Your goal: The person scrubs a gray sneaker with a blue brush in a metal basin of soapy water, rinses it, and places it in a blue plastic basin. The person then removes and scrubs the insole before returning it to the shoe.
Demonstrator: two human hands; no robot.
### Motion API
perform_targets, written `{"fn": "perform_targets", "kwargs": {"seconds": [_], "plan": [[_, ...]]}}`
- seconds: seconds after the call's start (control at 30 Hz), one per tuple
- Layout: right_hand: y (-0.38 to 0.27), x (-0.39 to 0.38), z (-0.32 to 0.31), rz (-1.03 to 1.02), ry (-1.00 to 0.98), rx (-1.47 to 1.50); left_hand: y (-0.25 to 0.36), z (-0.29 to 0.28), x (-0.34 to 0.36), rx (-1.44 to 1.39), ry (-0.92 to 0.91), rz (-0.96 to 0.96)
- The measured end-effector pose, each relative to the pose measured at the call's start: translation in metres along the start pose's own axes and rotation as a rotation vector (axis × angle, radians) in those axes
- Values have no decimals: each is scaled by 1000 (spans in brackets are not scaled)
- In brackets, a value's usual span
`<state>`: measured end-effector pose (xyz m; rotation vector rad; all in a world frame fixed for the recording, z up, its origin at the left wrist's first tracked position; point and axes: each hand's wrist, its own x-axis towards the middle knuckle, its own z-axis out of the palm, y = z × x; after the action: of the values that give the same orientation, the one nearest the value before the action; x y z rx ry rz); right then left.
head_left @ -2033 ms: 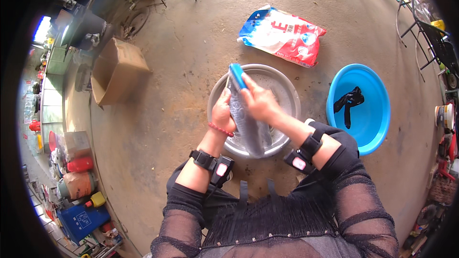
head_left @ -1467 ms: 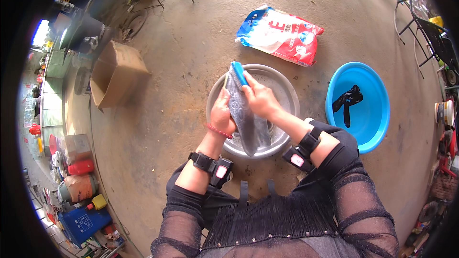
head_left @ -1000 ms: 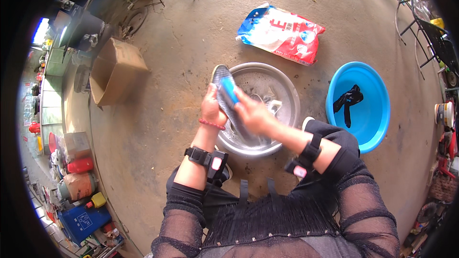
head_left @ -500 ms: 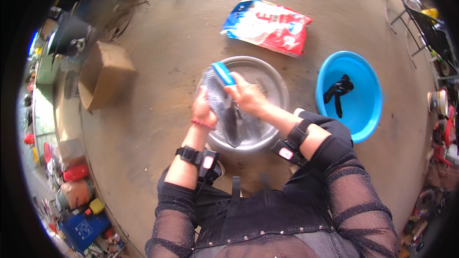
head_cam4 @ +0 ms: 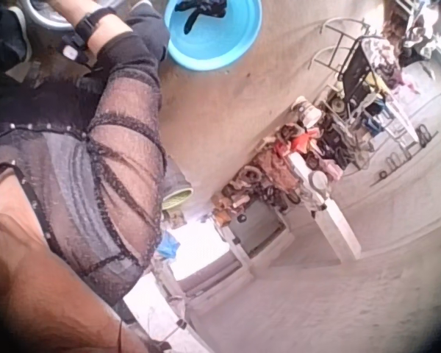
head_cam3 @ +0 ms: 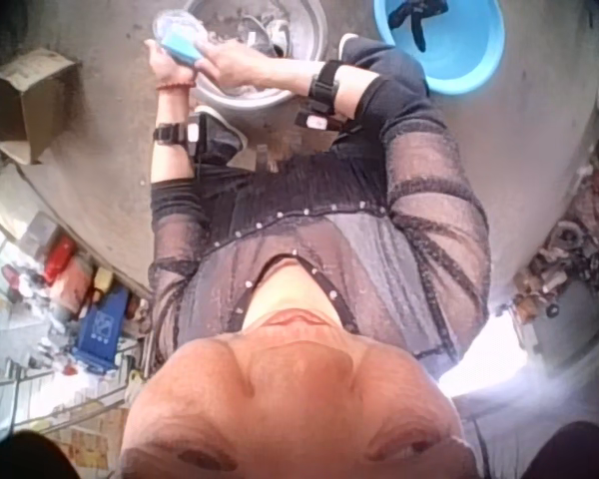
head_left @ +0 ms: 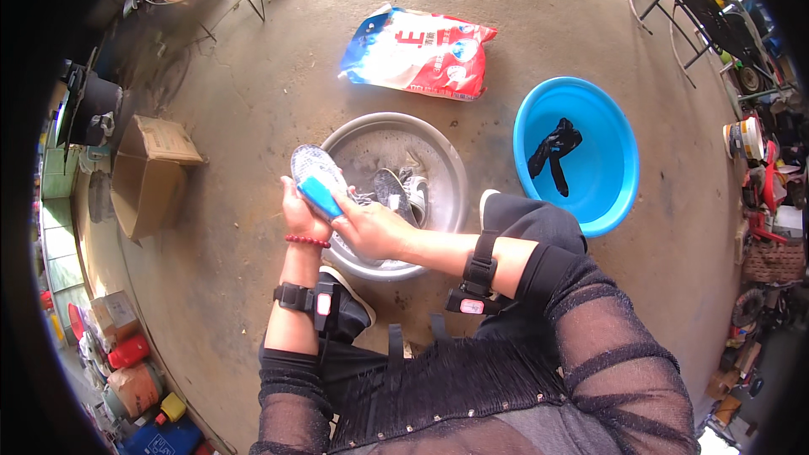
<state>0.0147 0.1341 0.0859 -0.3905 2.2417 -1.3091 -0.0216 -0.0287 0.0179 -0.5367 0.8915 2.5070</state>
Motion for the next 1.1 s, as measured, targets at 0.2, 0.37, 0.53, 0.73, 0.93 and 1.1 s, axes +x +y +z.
{"fn": "perform_targets", "kwargs": {"seconds": [0.2, 0.37, 0.53, 0.73, 0.93, 1.1], "plan": [[32, 29, -18, 155, 476, 136, -16, 7, -4, -149, -13, -197], [48, 30, -13, 176, 341, 354, -8, 7, -3, -82, 111, -117], [30, 19, -3, 135, 312, 267, -8, -14, 6, -3, 241, -140], [23, 25, -21, 99, 303, 433, -19, -18, 4, 437, 500, 108], [12, 25, -19, 8, 327, 264, -24, 3, -4, 148, -80, 118], [-1, 18, -2, -125, 249, 292, -14, 0, -2, 12, -160, 64]]}}
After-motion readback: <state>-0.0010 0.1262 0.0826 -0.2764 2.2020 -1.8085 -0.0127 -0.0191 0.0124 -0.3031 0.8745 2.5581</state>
